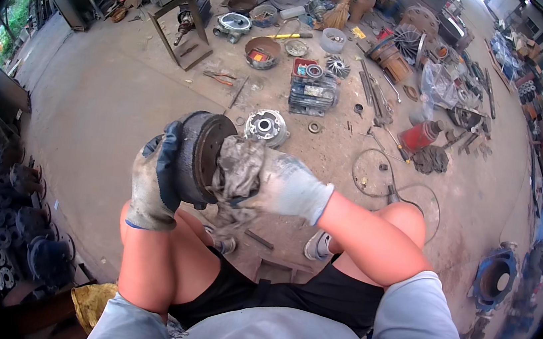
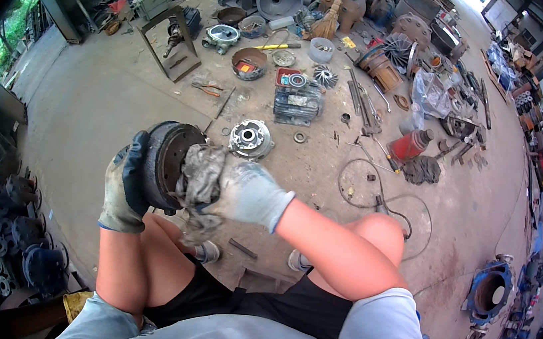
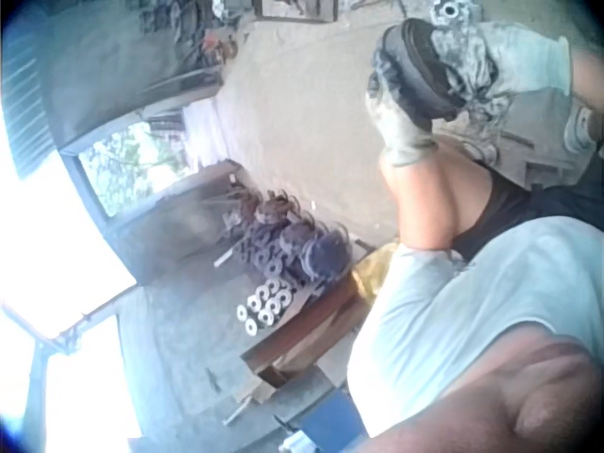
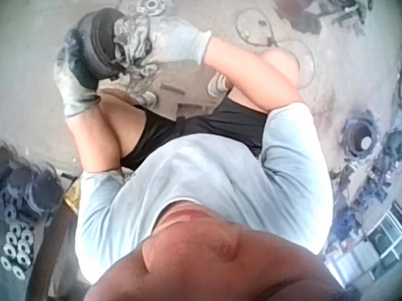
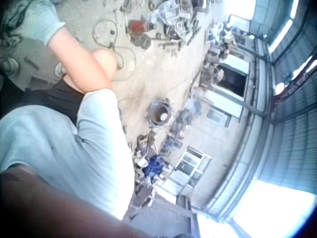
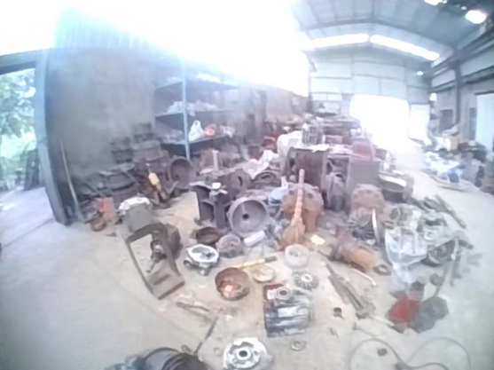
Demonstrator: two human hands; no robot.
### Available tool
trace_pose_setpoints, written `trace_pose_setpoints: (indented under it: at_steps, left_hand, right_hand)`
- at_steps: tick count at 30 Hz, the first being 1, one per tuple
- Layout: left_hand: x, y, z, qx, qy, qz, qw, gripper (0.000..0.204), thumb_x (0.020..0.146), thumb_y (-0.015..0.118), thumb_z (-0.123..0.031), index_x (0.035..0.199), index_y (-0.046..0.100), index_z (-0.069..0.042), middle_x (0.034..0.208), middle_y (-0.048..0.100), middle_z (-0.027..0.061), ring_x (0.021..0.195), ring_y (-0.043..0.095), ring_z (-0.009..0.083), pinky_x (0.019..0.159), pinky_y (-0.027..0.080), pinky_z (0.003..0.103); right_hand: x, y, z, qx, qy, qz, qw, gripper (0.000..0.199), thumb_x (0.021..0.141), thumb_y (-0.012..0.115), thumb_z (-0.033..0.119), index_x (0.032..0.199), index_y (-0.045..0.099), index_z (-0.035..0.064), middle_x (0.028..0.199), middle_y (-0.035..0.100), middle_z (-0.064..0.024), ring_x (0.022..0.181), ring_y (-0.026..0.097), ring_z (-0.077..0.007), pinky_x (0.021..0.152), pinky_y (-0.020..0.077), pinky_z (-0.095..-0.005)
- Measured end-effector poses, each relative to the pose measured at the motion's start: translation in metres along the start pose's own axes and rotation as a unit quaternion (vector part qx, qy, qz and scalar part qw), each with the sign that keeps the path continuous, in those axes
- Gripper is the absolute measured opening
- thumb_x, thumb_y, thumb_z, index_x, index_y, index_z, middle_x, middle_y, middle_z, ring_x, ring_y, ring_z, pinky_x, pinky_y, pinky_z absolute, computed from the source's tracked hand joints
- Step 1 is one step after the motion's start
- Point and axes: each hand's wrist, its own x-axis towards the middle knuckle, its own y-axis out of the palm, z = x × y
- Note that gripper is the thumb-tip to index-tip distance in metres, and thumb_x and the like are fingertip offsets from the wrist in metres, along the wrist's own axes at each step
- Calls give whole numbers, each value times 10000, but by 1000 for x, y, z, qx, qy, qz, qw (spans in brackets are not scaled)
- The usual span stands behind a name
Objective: The person sits on the floor and wipes a red circular mechanical part with a cloth, rotating it to clean multiple surfaces. The person then picks up a cylindrical metal shaft and wipes it with the same cloth.
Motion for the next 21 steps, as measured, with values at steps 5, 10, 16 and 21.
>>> trace_pose_setpoints:
  at_steps: [5, 10, 16, 21]
  left_hand:
    - [-11, 14, -11, -67, -61, 24, 996, 411, 1053, 651, -344, 1185, 718, 39, 1031, 757, 96, 876, 691, 149, 743, 572, 292]
    - [-13, 40, 4, 23, -22, 50, 998, 375, 1040, 671, -308, 1176, 718, 38, 960, 742, 69, 796, 681, 123, 654, 556, 275]
    - [-13, 55, 8, 97, 43, 58, 993, 350, 1060, 603, -216, 1282, 683, 42, 1151, 724, 177, 1042, 708, 236, 913, 562, 339]
    - [-12, 56, 27, 404, 461, 27, 790, 238, 1021, 567, -139, 1076, 668, 70, 958, 634, 165, 788, 632, 289, 698, 516, 387]
  right_hand:
    - [-9, 5, -8, -86, -26, -59, 994, 500, 802, 801, 288, 1240, 673, 83, 1129, 720, -175, 1026, 704, -367, 924, 567, -446]
    - [2, 35, -32, -65, 19, -44, 997, 232, 790, 707, 201, 976, 734, 65, 941, 731, -209, 862, 720, -386, 798, 586, -470]
    - [-3, 44, -42, 44, 75, -162, 983, 204, 840, 656, 264, 862, 774, 99, 860, 721, -209, 786, 712, -400, 758, 581, -473]
    - [-9, 48, -71, -33, -8, -162, 986, 168, 923, 606, 61, 1007, 747, 23, 1009, 746, -166, 900, 718, -353, 849, 579, -393]
